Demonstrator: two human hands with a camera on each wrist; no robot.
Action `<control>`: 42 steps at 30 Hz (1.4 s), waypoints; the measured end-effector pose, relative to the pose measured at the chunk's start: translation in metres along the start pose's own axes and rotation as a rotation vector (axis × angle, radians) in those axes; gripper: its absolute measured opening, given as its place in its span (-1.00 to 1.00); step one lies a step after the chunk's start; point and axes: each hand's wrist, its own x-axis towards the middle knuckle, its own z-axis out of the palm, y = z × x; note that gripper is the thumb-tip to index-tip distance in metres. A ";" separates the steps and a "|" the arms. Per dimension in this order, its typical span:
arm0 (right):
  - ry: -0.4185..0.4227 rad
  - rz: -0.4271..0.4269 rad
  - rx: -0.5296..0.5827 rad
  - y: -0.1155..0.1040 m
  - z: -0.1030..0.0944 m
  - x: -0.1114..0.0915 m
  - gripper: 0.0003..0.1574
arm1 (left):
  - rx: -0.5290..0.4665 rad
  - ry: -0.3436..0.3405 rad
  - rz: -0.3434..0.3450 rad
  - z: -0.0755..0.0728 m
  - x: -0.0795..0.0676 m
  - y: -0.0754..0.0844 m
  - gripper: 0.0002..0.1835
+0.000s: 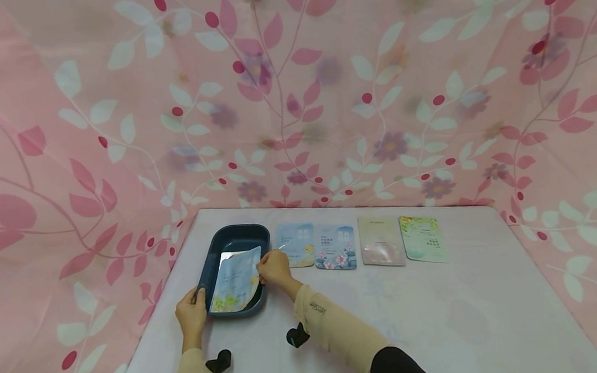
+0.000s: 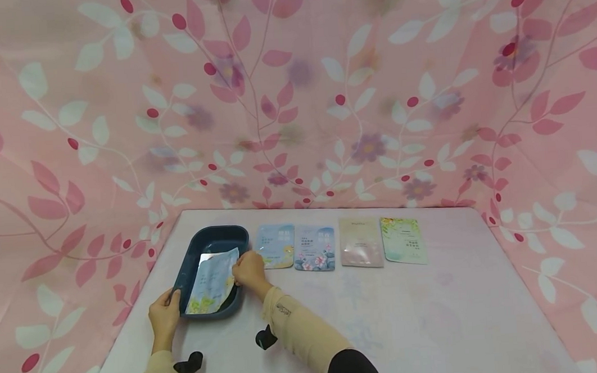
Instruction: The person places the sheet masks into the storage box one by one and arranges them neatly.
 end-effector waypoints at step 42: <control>0.009 -0.018 -0.472 -0.007 0.022 -0.002 -0.67 | 0.012 0.014 0.015 0.000 -0.001 -0.001 -0.74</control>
